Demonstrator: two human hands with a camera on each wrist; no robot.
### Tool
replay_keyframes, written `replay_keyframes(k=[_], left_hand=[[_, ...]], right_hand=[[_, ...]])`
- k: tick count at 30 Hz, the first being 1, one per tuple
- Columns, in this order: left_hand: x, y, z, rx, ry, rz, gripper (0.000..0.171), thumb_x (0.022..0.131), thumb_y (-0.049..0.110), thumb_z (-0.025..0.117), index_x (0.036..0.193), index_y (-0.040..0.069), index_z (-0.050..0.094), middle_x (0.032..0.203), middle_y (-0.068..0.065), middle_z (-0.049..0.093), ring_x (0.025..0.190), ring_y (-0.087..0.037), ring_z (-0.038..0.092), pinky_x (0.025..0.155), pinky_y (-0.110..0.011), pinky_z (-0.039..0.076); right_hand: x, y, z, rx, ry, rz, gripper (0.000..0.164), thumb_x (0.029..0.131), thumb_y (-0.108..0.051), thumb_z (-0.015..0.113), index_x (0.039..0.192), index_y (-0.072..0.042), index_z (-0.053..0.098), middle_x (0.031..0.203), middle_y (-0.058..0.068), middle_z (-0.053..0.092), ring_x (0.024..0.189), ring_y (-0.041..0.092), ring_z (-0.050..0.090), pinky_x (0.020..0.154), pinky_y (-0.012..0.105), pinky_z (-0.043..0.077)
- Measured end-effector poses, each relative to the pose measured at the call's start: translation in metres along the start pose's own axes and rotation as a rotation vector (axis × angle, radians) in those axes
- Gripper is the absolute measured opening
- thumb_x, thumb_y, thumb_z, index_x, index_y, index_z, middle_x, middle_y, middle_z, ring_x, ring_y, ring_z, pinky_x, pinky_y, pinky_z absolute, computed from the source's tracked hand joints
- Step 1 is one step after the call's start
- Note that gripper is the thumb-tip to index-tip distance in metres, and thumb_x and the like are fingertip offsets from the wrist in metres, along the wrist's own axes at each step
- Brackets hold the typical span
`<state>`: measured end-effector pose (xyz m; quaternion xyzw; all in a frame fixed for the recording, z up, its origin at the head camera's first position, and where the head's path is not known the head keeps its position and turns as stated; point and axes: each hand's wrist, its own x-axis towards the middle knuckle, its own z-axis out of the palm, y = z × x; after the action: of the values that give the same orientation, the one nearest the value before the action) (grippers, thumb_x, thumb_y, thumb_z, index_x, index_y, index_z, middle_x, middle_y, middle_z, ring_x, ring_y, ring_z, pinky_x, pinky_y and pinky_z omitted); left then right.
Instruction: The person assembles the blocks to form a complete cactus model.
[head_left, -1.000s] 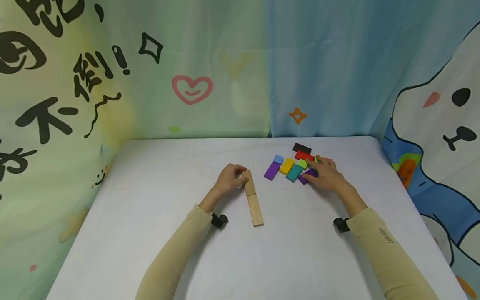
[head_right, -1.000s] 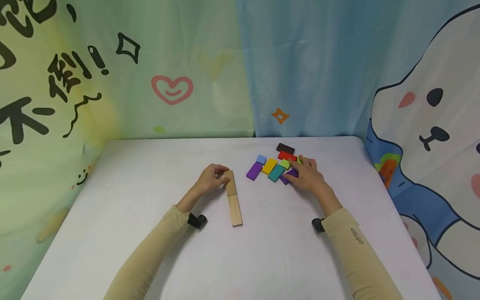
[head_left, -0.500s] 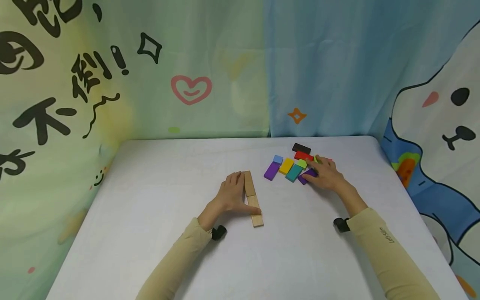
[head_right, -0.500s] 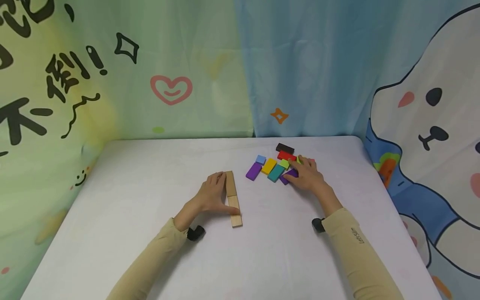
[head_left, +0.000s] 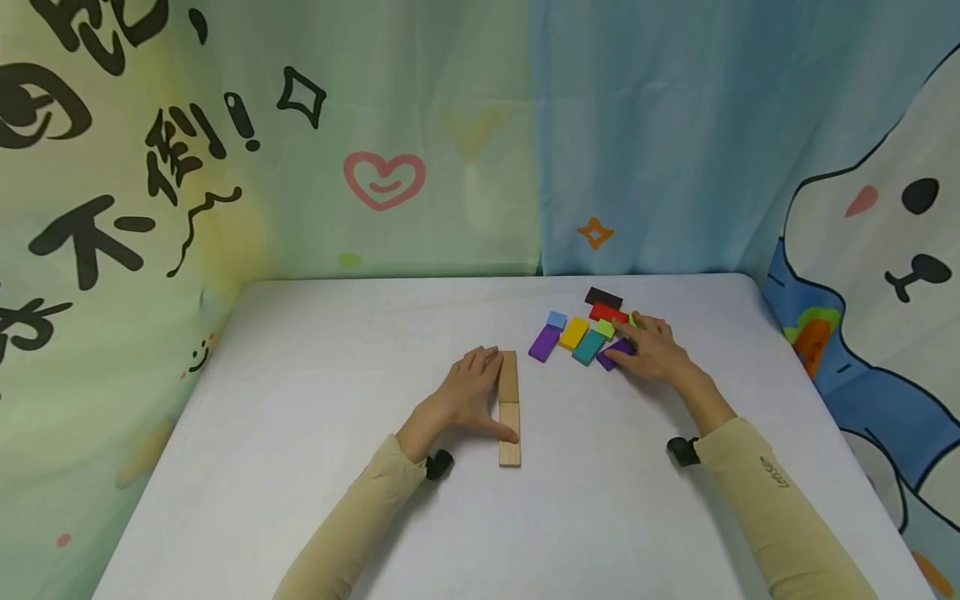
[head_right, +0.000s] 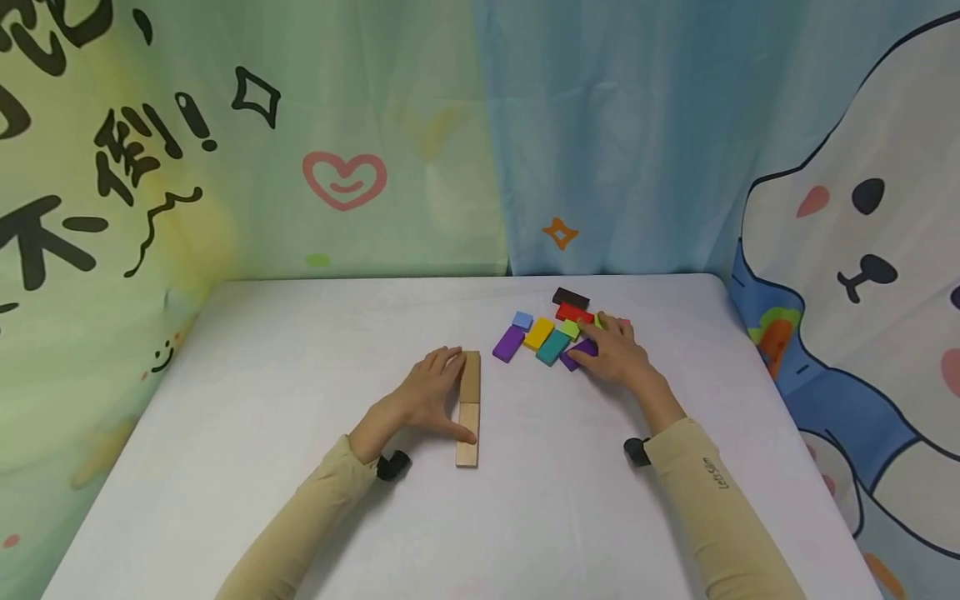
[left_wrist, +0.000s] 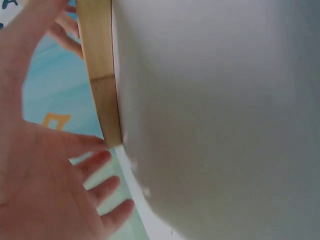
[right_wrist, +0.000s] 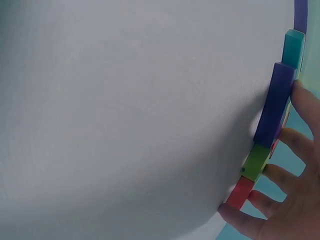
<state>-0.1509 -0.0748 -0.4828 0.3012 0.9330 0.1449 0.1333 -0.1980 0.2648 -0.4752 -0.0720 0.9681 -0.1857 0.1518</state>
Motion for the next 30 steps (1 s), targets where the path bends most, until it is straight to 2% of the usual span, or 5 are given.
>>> replay_keyframes(k=[5, 11, 18, 25, 30], left_hand=[[-0.007, -0.003, -0.004, -0.076, 0.009, 0.072, 0.124, 0.064, 0.061, 0.085, 0.156, 0.006, 0.023, 0.161, -0.014, 0.020, 0.147, -0.038, 0.017, 0.112, -0.057, 0.028], [-0.013, 0.000, 0.002, -0.036, -0.010, 0.099, 0.115, 0.067, 0.061, 0.083, 0.153, 0.005, 0.032, 0.160, -0.013, 0.025, 0.146, -0.035, 0.022, 0.113, -0.053, 0.029], [-0.014, 0.005, 0.004, 0.003, 0.007, 0.060, 0.112, 0.069, 0.062, 0.081, 0.153, 0.005, 0.033, 0.160, -0.011, 0.025, 0.145, -0.034, 0.024, 0.113, -0.051, 0.030], [-0.016, 0.007, 0.004, -0.005, -0.014, 0.047, 0.112, 0.071, 0.062, 0.079, 0.156, 0.007, 0.028, 0.162, -0.009, 0.023, 0.147, -0.034, 0.019, 0.115, -0.051, 0.026], [-0.019, 0.010, 0.004, -0.002, -0.004, 0.055, 0.111, 0.072, 0.061, 0.079, 0.155, 0.006, 0.031, 0.161, -0.011, 0.026, 0.146, -0.035, 0.022, 0.114, -0.051, 0.028]], right_hand=[[0.004, 0.001, 0.008, -0.020, 0.053, -0.015, 0.072, 0.097, -0.046, 0.055, 0.153, -0.006, 0.033, 0.157, 0.030, 0.013, 0.139, 0.055, 0.011, 0.099, 0.076, 0.028], [0.004, -0.002, 0.006, -0.019, 0.079, -0.016, 0.070, 0.099, -0.045, 0.053, 0.152, -0.004, 0.034, 0.156, 0.031, 0.018, 0.139, 0.056, 0.015, 0.100, 0.077, 0.026], [0.014, -0.015, -0.008, 0.034, 0.239, -0.012, 0.041, 0.097, -0.026, 0.062, 0.124, 0.005, 0.065, 0.119, 0.028, 0.057, 0.109, 0.046, 0.053, 0.088, 0.063, 0.046], [0.024, -0.021, -0.013, 0.031, 0.179, 0.040, 0.039, 0.093, -0.023, 0.068, 0.116, 0.008, 0.067, 0.107, 0.025, 0.065, 0.097, 0.040, 0.058, 0.082, 0.053, 0.050], [0.026, -0.020, -0.014, 0.062, 0.132, 0.055, 0.043, 0.092, -0.023, 0.070, 0.120, 0.009, 0.065, 0.110, 0.025, 0.064, 0.099, 0.039, 0.056, 0.088, 0.053, 0.048]])
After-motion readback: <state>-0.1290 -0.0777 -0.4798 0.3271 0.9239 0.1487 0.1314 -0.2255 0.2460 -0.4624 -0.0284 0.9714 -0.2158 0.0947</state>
